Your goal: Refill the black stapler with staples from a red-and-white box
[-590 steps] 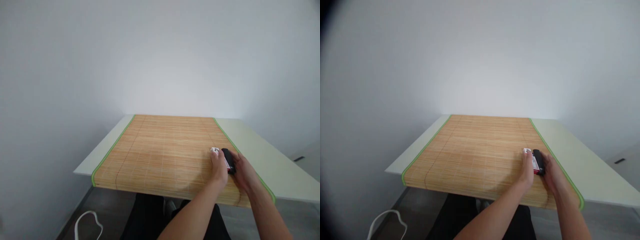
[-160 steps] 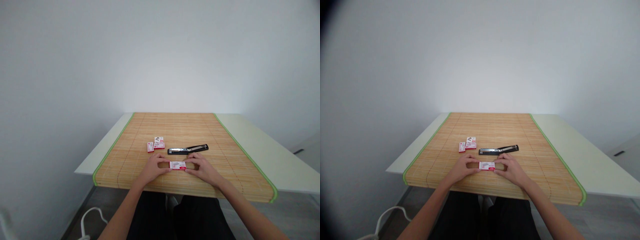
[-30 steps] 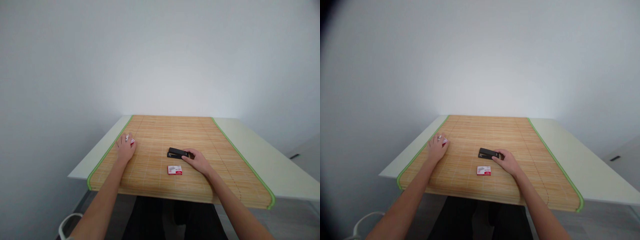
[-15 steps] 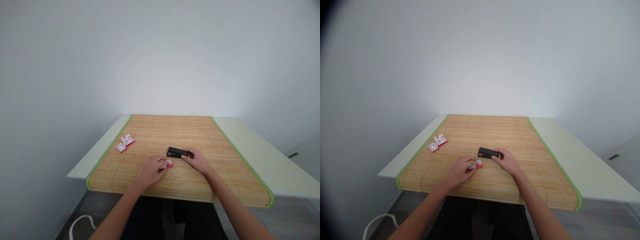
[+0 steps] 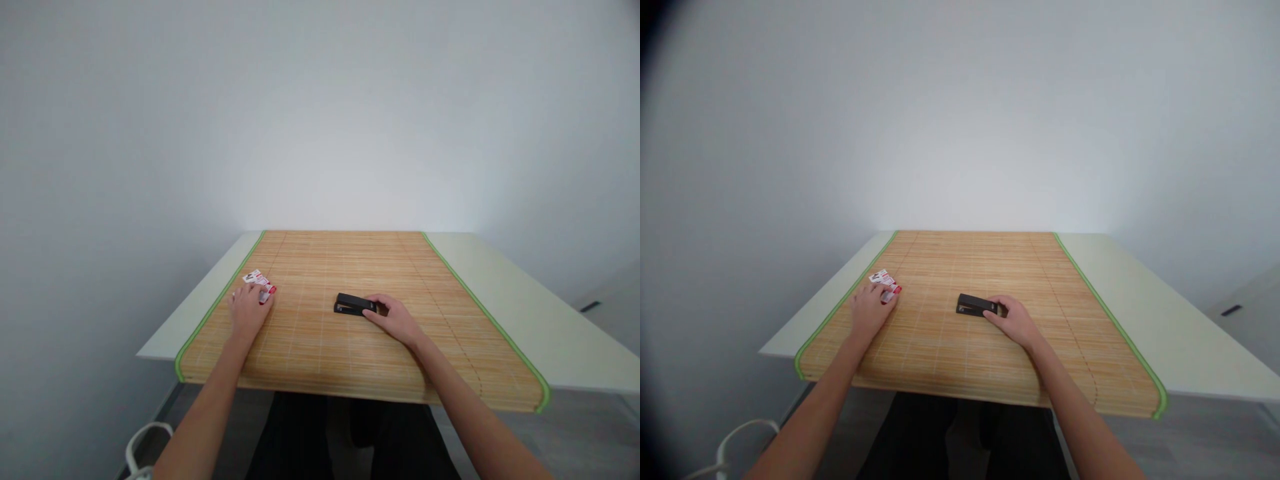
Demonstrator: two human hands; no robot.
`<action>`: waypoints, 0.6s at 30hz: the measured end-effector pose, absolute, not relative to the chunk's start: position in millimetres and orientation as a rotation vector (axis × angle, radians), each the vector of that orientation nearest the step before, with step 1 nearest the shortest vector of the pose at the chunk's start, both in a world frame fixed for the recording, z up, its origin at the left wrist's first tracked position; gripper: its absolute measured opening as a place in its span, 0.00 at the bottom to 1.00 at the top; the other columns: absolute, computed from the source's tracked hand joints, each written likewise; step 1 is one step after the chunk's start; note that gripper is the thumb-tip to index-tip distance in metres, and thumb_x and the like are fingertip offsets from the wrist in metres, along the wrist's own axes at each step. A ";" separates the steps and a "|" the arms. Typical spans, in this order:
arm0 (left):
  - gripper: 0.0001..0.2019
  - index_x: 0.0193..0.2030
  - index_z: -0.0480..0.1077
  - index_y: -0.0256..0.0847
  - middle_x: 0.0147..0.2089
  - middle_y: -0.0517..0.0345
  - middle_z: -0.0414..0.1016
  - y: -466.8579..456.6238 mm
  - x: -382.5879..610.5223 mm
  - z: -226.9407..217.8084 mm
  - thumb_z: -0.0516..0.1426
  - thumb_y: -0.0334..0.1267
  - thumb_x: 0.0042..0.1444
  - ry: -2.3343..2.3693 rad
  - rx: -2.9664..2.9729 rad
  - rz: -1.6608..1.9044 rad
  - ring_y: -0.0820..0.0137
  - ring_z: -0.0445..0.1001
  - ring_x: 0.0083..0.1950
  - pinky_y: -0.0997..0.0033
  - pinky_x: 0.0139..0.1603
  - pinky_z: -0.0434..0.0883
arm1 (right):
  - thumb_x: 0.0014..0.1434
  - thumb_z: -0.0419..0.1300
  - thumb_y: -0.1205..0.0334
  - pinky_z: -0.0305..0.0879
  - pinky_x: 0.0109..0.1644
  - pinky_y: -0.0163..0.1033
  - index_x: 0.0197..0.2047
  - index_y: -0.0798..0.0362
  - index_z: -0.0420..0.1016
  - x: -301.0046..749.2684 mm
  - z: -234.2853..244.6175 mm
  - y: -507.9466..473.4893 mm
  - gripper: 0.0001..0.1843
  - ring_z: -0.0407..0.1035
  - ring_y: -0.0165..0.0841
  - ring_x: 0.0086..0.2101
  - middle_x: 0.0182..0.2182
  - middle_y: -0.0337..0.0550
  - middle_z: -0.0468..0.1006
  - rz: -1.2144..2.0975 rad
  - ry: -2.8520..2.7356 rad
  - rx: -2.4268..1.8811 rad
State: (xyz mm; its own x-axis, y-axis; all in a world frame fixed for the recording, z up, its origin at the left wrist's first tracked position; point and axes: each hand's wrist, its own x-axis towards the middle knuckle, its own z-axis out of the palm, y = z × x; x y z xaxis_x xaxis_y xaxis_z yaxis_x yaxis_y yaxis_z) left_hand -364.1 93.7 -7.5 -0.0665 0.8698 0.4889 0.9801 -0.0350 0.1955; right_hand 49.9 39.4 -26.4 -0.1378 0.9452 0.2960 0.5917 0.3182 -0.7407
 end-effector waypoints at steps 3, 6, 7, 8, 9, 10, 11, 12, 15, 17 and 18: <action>0.16 0.50 0.76 0.44 0.53 0.46 0.75 81.5 -339.3 -2.9 0.54 0.50 0.65 -2.011 -2.074 -0.858 0.51 0.71 0.56 0.50 0.59 0.66 | 0.59 0.64 0.49 0.70 0.55 0.50 0.49 0.45 0.80 47.7 -23.1 38.7 0.17 0.74 0.42 0.47 0.46 0.44 0.82 0.548 -1.857 -1.341; 0.18 0.54 0.74 0.45 0.49 0.50 0.79 53.7 -290.0 -3.8 0.51 0.51 0.68 -2.040 -2.374 -1.010 0.58 0.76 0.49 0.56 0.52 0.71 | 0.59 0.64 0.48 0.71 0.50 0.48 0.48 0.46 0.80 41.8 -17.1 34.1 0.16 0.74 0.41 0.43 0.44 0.45 0.81 0.527 -1.898 -1.336; 0.19 0.56 0.73 0.45 0.50 0.50 0.79 42.8 -269.4 -5.6 0.50 0.52 0.69 -2.056 -2.479 -1.048 0.59 0.77 0.48 0.57 0.51 0.72 | 0.60 0.64 0.48 0.71 0.48 0.47 0.48 0.46 0.80 39.4 -14.7 31.5 0.17 0.74 0.41 0.42 0.43 0.45 0.81 0.529 -1.926 -1.328; 0.21 0.59 0.71 0.46 0.52 0.49 0.79 32.4 -247.9 -7.7 0.50 0.53 0.69 -2.061 -2.571 -1.093 0.59 0.77 0.50 0.57 0.52 0.73 | 0.60 0.64 0.47 0.71 0.47 0.47 0.49 0.46 0.80 37.0 -12.2 28.5 0.18 0.74 0.41 0.41 0.42 0.45 0.81 0.530 -1.959 -1.314; 0.22 0.63 0.68 0.46 0.56 0.48 0.77 23.5 -226.6 -10.0 0.50 0.54 0.69 -2.031 -2.658 -1.147 0.58 0.77 0.54 0.56 0.55 0.72 | 0.60 0.65 0.47 0.71 0.47 0.47 0.50 0.46 0.80 35.0 -9.8 25.3 0.18 0.74 0.41 0.40 0.41 0.45 0.81 0.527 -1.995 -1.293; 0.25 0.66 0.65 0.46 0.60 0.45 0.74 16.7 -206.4 -12.1 0.51 0.54 0.68 -1.991 -2.718 -1.210 0.56 0.74 0.59 0.54 0.58 0.71 | 0.60 0.65 0.46 0.70 0.49 0.47 0.50 0.45 0.80 33.4 -7.5 22.3 0.19 0.74 0.41 0.40 0.40 0.45 0.82 0.520 -2.029 -1.269; 0.27 0.68 0.63 0.45 0.64 0.43 0.71 12.6 -188.1 -14.0 0.52 0.55 0.68 -1.974 -2.724 -1.283 0.54 0.71 0.64 0.51 0.61 0.70 | 0.60 0.64 0.46 0.70 0.50 0.48 0.50 0.45 0.80 32.3 -5.3 19.6 0.18 0.74 0.42 0.41 0.41 0.45 0.82 0.511 -2.057 -1.245; 0.30 0.71 0.60 0.44 0.66 0.40 0.69 11.1 -172.3 -15.9 0.53 0.55 0.67 -1.973 -2.705 -1.344 0.51 0.68 0.66 0.48 0.64 0.68 | 0.61 0.63 0.46 0.69 0.52 0.49 0.50 0.44 0.81 31.8 -3.5 17.5 0.18 0.74 0.42 0.42 0.41 0.45 0.82 0.507 -2.082 -1.220; 0.36 0.74 0.52 0.41 0.69 0.33 0.63 19.1 -142.7 -23.1 0.56 0.52 0.65 -1.991 -2.593 -1.448 0.45 0.60 0.72 0.39 0.70 0.60 | 0.65 0.59 0.49 0.68 0.56 0.51 0.52 0.42 0.81 32.5 0.5 14.7 0.16 0.74 0.43 0.46 0.44 0.46 0.83 0.533 -2.136 -1.145; 0.37 0.76 0.47 0.38 0.73 0.31 0.57 29.6 -136.7 -31.1 0.56 0.47 0.65 -2.006 -2.579 -1.444 0.44 0.55 0.75 0.37 0.72 0.55 | 0.67 0.57 0.51 0.68 0.57 0.52 0.55 0.41 0.80 33.4 1.4 14.9 0.17 0.74 0.44 0.48 0.46 0.46 0.83 0.560 -2.138 -1.118; 0.38 0.77 0.44 0.37 0.74 0.31 0.54 35.0 -137.0 -35.8 0.54 0.44 0.66 -2.001 -2.599 -1.440 0.45 0.52 0.77 0.37 0.73 0.53 | 0.67 0.56 0.51 0.68 0.57 0.52 0.55 0.41 0.80 33.8 1.3 15.2 0.18 0.74 0.44 0.49 0.47 0.46 0.83 0.571 -2.126 -1.119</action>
State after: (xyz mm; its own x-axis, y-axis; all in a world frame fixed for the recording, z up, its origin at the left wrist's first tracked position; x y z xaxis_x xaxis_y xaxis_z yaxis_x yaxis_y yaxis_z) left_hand -137.0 35.0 -35.8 0.0982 0.9434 0.3167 0.6002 -0.3100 0.7373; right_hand 33.8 15.2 1.3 -0.4162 0.8394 0.3495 0.5512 0.5386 -0.6372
